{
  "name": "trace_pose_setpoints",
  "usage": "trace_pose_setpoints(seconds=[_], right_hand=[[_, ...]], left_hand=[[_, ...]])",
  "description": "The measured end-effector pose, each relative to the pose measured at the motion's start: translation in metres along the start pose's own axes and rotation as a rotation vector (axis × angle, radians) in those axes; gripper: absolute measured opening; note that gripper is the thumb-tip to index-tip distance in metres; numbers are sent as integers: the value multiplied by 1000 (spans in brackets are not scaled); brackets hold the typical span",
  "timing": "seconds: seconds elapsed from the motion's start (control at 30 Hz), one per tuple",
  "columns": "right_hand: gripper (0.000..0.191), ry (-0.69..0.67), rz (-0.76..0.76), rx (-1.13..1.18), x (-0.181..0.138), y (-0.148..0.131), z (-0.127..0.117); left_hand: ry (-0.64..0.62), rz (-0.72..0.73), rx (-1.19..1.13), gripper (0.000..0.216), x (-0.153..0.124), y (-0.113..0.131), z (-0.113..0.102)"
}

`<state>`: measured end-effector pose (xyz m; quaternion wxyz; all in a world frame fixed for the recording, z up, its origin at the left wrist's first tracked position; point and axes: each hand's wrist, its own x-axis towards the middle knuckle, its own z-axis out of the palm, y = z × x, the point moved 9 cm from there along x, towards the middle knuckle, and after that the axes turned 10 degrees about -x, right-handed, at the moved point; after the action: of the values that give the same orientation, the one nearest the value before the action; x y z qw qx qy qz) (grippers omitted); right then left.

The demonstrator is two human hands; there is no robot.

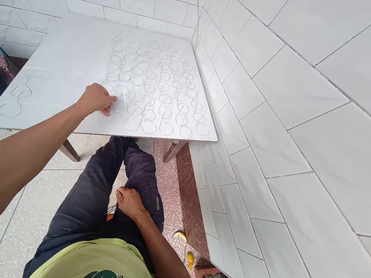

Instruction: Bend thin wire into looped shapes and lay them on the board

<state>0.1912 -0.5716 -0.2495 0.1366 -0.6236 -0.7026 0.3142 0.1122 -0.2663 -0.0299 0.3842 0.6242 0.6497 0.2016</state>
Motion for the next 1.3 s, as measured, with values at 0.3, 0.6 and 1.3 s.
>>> trace_pose_setpoints(seconds=[0.3,0.6,1.3], right_hand=[[26,-14,-13,-47,2,1,5],[25,11,-24,-25,0,0,4],[27,-94,7,-106,0,2,23]], left_hand=[[124,254,146,22,-32,-22,-6],[190,765,187,39,-71,-8,1],[453,-68,366,38,-67,-174,-222]])
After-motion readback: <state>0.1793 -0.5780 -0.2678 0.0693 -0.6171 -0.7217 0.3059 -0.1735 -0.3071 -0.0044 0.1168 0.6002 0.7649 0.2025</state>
